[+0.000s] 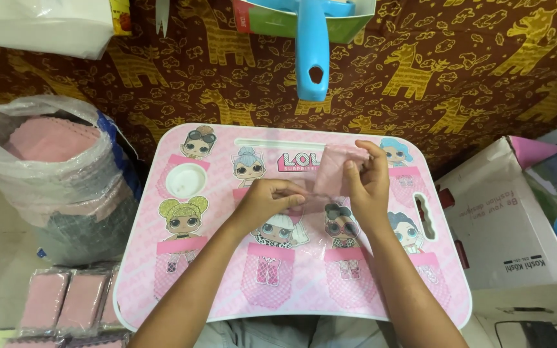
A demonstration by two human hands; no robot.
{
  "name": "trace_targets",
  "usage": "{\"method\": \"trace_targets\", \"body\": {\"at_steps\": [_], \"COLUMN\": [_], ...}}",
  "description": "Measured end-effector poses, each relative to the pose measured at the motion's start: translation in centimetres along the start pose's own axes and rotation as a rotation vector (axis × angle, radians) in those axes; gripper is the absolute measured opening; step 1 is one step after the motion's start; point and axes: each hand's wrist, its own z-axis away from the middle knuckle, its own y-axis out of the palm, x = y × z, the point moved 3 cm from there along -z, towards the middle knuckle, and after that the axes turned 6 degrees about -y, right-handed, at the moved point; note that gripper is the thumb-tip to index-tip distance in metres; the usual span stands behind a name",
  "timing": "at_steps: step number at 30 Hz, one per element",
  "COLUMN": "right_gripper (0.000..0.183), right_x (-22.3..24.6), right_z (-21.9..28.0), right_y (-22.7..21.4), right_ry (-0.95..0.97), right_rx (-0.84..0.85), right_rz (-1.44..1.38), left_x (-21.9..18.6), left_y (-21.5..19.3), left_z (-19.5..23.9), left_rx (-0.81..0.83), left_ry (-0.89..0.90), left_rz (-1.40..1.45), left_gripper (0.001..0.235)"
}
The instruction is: The person takes a grey sponge from a plastic bag and places it on a pink tray. They use a blue-handled roller to smooth the sponge, then flip it to roll the pink side. Finally, they place the sponge into a clear plastic bag and set it aside.
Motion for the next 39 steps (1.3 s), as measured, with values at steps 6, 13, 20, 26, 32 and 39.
{"method": "trace_targets", "body": {"at_steps": [6,13,20,26,32,39], "right_gripper": [0.033,0.041,0.035,0.033,0.034,0.037], "right_x": [-0.4,-1.5,0.4,1.1,1.2,2.9], "right_z": [-0.2,0.6,0.2,-0.3,-0.1,-0.3], "right_y": [0.6,1.1,1.5,1.3,1.8,3.0], "right_ry": [0.071,0.144,0.137,0.13,0.154,0.11], "right_rx": [0.064,0.108,0.178,0.233,0.309,0.417], "right_rz": [-0.02,-0.011,0.176,0.279,0.317,0.395], "left_x": [0.3,-0.1,0.4,0.6,1.1,0.3], "left_y": [-0.1,-0.2,-0.4,-0.9,-0.9,-0.9], "left_z": [-0.2,0.0,-0.3,-0.6,-0.7,-0.3], "left_rx": [0.013,0.023,0.029,0.036,0.055,0.095], "left_ry": [-0.055,-0.026,-0.019,0.009,-0.002,-0.007], "left_rz": [-0.061,-0.053,-0.027,-0.003,-0.024,-0.015], "left_gripper": [0.026,0.031,0.035,0.037,0.038,0.038]}}
